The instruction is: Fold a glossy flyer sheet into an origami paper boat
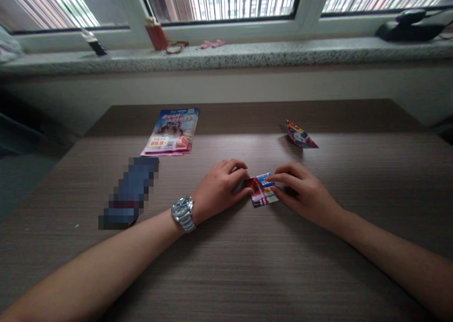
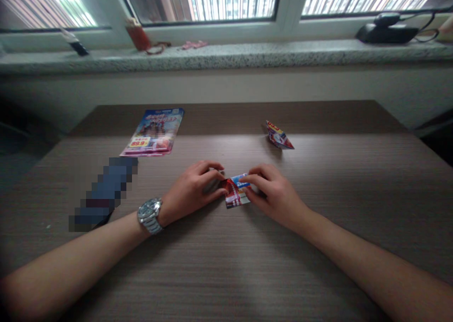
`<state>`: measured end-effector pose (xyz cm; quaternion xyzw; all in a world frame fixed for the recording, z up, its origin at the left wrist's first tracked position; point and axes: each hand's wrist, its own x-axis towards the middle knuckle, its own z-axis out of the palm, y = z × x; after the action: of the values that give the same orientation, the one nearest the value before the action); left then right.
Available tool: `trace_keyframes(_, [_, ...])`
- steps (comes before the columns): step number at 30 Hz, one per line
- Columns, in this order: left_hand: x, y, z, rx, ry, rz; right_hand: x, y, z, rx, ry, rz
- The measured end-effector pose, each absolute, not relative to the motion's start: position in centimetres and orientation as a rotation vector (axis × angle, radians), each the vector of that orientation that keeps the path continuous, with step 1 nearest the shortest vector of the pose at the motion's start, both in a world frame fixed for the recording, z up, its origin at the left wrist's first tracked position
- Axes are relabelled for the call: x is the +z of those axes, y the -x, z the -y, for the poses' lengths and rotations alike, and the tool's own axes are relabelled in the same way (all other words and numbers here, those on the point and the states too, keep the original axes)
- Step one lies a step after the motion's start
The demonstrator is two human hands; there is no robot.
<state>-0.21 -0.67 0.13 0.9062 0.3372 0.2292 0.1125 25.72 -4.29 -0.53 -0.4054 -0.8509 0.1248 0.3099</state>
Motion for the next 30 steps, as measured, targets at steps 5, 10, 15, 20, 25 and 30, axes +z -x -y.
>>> trace_keyframes(5, [0.1, 0.27, 0.66, 0.677, -2.672, -1.008, -0.54, -25.55, 4.51, 0.353, 1.008, 2.356])
trace_keyframes(10, [0.28, 0.35, 0.71, 0.663, -2.698, -0.952, -0.5, -25.76, 4.41, 0.327, 1.028, 2.391])
trace_keyframes(15, [0.77, 0.26, 0.96, 0.626, -2.702, -0.768, -0.38, -25.92, 4.33, 0.298, 1.024, 2.394])
trace_keyframes(20, [0.73, 0.28, 1.02, 0.586, -2.695, -0.617, -0.42, -26.03, 4.16, 0.311, 1.017, 2.379])
trace_keyframes(25, [0.58, 0.32, 0.88, 0.565, -2.72, -0.624, -0.41, -26.28, 4.07, 0.287, 1.051, 2.38])
trace_keyframes(30, [0.76, 0.24, 0.89, 0.529, -2.779, -0.634, -0.56, -26.28, 4.16, 0.334, 1.032, 2.39])
